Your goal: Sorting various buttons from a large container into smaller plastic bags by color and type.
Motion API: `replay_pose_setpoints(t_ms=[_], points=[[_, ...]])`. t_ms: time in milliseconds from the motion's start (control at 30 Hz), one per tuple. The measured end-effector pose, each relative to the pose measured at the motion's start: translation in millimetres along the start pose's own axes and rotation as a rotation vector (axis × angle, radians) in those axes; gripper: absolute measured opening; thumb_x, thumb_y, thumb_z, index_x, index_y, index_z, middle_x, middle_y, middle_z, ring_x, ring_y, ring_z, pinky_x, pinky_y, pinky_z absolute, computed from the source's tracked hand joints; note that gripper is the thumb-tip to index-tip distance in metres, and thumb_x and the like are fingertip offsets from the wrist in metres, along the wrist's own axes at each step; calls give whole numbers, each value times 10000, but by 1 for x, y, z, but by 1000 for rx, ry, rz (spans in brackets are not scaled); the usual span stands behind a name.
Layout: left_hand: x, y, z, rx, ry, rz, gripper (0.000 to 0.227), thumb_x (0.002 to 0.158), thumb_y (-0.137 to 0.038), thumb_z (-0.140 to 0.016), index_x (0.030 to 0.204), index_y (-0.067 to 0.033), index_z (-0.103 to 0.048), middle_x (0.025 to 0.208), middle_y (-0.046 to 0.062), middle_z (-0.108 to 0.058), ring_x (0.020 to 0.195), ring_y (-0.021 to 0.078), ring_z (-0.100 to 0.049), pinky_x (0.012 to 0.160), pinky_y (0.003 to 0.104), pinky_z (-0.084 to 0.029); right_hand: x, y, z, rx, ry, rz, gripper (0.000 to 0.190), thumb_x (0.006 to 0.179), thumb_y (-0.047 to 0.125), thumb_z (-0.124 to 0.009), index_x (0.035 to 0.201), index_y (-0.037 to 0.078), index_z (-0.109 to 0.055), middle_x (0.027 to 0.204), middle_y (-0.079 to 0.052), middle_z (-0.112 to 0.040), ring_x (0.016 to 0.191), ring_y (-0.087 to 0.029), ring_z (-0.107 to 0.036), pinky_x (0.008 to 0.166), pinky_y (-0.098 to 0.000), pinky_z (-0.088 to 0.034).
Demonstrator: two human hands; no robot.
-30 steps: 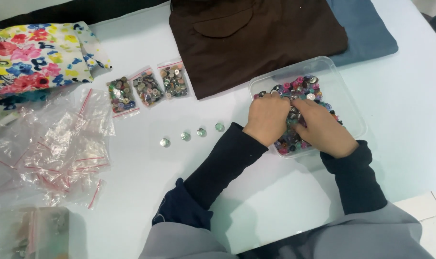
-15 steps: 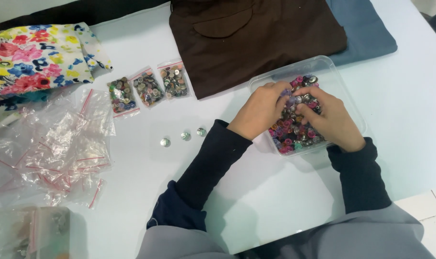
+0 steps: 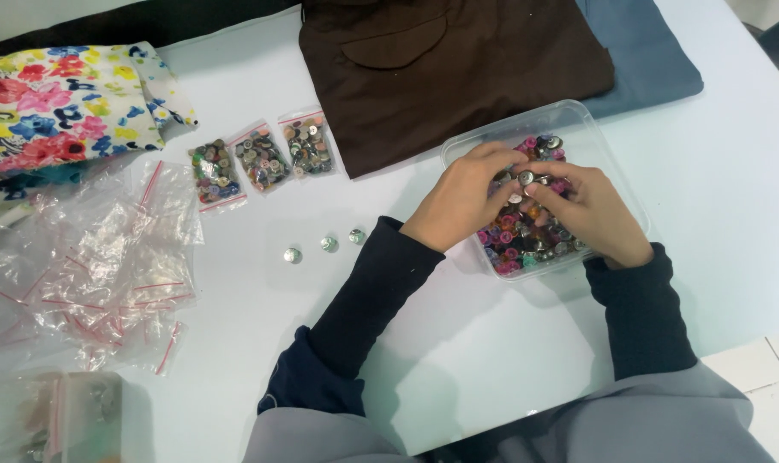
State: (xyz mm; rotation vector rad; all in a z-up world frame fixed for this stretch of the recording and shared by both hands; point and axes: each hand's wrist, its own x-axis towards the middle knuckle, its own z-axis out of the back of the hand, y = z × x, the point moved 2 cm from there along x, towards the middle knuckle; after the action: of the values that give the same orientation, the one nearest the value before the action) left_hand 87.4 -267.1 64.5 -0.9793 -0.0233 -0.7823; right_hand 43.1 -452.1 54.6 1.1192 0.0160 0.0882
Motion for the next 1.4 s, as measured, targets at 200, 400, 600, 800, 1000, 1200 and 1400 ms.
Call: replay_pose_setpoints(t_ms=[200, 400, 600, 800, 1000, 1200, 1400], points=[[-3, 3, -6, 52, -39, -48, 291, 928, -66, -723, 1216, -107, -714, 1305, 191, -653, 1124, 345, -706, 976, 438, -592, -5, 19, -4, 100, 37, -128, 316, 1001, 66, -618, 1285, -66, -661, 897, -250, -697, 659, -232, -699, 562, -343, -578], [-7, 15, -13, 4, -101, -75, 266, 1026, -107, -622, 1284, -118, -683, 1318, 186, -652, 1174, 353, -686, 1003, 417, -580, -2, 17, -5, 203, 18, -200, 329, 1076, 186, -560, 1271, -45, -691, 974, -251, -700, 799, -266, -701, 633, -377, -618], [-4, 22, -15, 6, -157, -53, 274, 1080, -207, -491, 1255, -84, -663, 1144, 125, -702, 1050, 284, -726, 909, 350, -602, 0, 27, -3, 224, -30, -191, 452, 1127, 291, -405, 1371, -31, -609, 1224, -257, -653, 1049, -331, -670, 706, -429, -621], [-6, 25, -20, 87, -147, -77, 265, 1046, -268, -562, 1178, -68, -675, 1016, 102, -712, 971, 241, -737, 854, 313, -606, 2, 14, -4, 220, -5, -195, 496, 1146, 284, -337, 1357, -90, -585, 1114, -263, -599, 938, -306, -620, 627, -403, -601], [-8, 13, -15, 36, -180, -118, 327, 990, -149, -647, 1296, -68, -563, 1222, 137, -676, 1110, 290, -692, 971, 373, -575, 1, 28, -4, 184, 89, -159, 376, 1053, 136, -423, 1375, 17, -578, 1328, -120, -594, 1168, -193, -603, 895, -313, -584], [-10, 15, -20, 83, -140, -138, 362, 947, -82, -662, 1297, -129, -580, 1341, 101, -569, 1144, 296, -666, 894, 377, -610, -2, 27, -4, 133, 141, -85, 438, 1008, 117, -470, 1435, 34, -525, 1326, -136, -629, 1237, -241, -634, 1053, -395, -575], [-10, 10, -15, 51, -134, -150, 224, 938, -110, -685, 1160, -104, -657, 1297, 114, -587, 1080, 281, -684, 865, 349, -616, -3, 34, -6, 197, 117, -184, 538, 966, 45, -498, 1501, 78, -451, 1346, -158, -641, 1215, -229, -647, 1044, -362, -546]])
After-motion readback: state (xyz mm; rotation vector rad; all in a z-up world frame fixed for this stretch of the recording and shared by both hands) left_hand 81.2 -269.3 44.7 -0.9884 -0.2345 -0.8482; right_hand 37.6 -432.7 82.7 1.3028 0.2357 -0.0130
